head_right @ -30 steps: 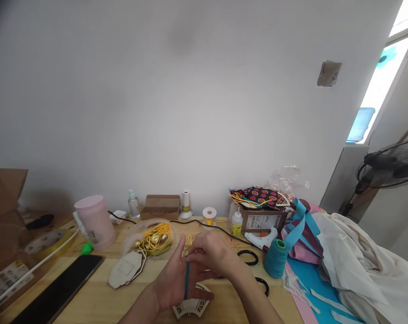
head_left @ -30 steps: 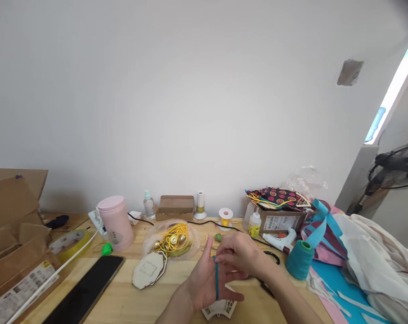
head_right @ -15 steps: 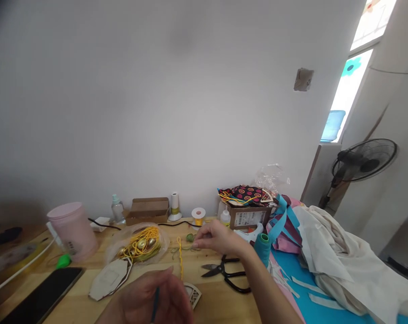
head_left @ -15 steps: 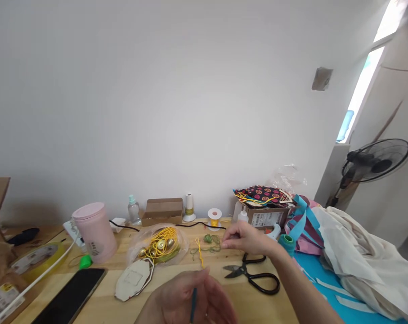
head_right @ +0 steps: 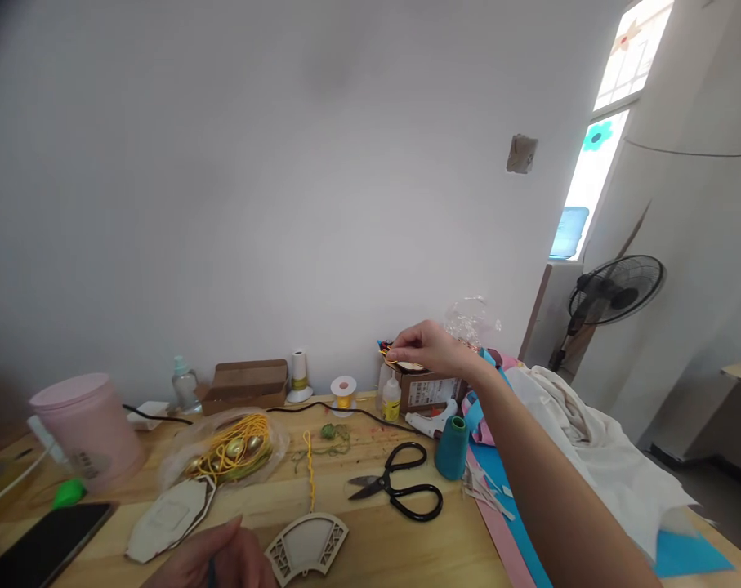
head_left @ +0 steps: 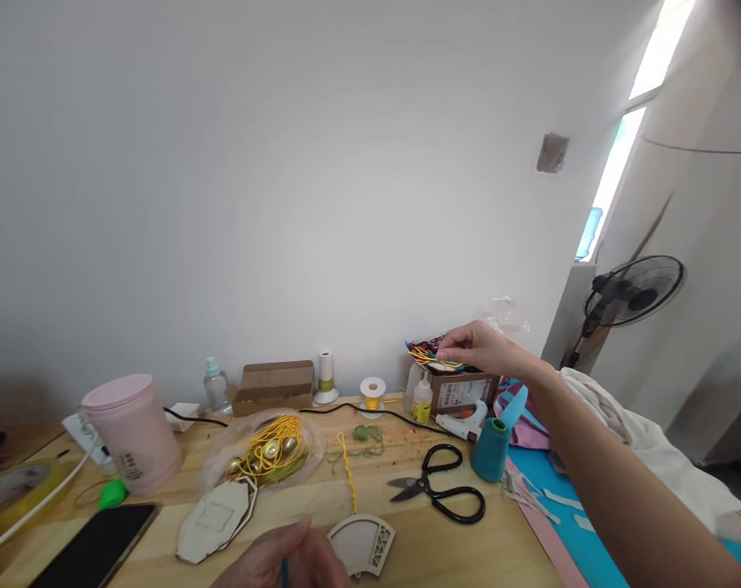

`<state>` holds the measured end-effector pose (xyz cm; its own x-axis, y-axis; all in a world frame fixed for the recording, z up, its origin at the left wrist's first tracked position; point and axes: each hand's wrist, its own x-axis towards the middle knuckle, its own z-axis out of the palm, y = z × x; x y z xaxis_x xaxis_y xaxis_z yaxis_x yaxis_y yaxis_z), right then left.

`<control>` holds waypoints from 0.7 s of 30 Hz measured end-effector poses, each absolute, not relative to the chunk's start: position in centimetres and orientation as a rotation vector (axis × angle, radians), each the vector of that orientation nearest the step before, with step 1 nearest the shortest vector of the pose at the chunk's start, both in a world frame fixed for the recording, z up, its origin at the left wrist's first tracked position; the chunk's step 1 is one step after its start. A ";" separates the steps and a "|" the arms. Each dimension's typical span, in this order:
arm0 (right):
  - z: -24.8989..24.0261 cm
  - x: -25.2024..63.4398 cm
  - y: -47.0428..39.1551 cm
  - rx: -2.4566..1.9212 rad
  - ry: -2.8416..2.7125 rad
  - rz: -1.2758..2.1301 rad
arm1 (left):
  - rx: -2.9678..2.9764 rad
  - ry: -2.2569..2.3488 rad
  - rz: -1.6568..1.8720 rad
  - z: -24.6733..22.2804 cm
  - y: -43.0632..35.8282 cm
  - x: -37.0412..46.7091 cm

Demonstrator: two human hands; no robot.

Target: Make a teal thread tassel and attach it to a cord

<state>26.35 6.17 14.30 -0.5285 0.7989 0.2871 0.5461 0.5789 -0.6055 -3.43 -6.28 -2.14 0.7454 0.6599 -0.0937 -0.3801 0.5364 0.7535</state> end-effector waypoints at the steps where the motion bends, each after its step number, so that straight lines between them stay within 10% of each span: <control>1: 14.8 26.2 6.1 -1.064 -2.263 0.620 | 0.769 0.388 0.632 -2.0 -6.4 -3.6; 13: 20.3 22.7 6.6 -1.129 -2.337 0.162 | 0.687 0.336 0.667 -2.6 -6.7 -5.0; 21: 12.0 21.3 7.9 -1.085 -2.551 -0.038 | 0.678 0.579 0.847 -5.4 -6.4 -6.3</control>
